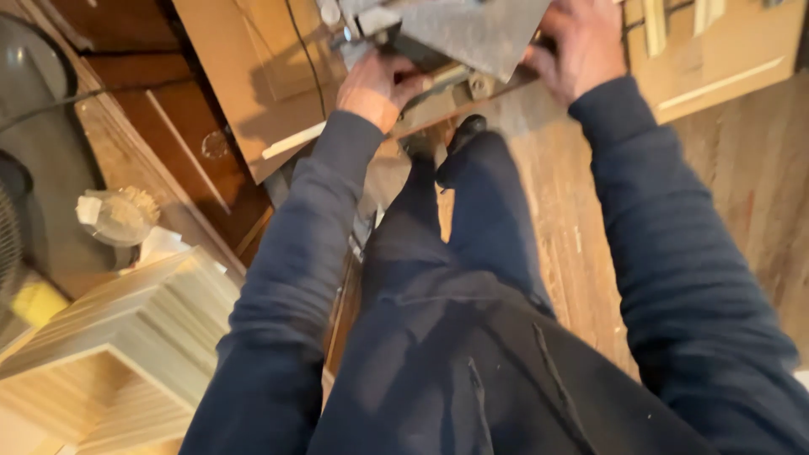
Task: Cutting wooden frame strips using a manual miter trimmer to precise angles.
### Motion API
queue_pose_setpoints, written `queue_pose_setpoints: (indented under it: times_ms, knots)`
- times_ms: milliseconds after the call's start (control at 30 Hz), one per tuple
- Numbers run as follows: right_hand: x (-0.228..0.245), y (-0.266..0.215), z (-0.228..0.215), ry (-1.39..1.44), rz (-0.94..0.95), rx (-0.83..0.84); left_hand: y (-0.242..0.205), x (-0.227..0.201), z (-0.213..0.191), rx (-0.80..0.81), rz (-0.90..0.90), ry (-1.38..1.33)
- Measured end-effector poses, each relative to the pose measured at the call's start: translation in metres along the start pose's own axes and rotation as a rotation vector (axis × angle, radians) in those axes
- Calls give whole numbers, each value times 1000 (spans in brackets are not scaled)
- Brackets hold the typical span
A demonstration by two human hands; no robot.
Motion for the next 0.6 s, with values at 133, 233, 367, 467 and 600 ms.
queue_pose_setpoints:
  times_ms: [133,233,367,467,600]
  knots:
    - [3,-27,10,26,-3,16,-22,-2,-5,-110,46,49]
    - [-16,1,23,18,5,-1,-3,13,-6,-160,96,76]
    - [-28,-24,34,16,141,103,-6,4,-10,-102,125,96]
    - [17,15,-2,3,34,5,-4,7,-8,-139,121,60]
    - [5,-17,14,3,-58,-65,-9,2,-1,-16,134,-10]
Point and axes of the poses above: each hand's wrist, its own y-axis towards the middle knuckle, its own z-axis out of the palm, x = y × z, the point moved 8 cm from there along y, towards the middle knuckle, and after that the axes turned 1 degree about z, right-handed, at the moved point
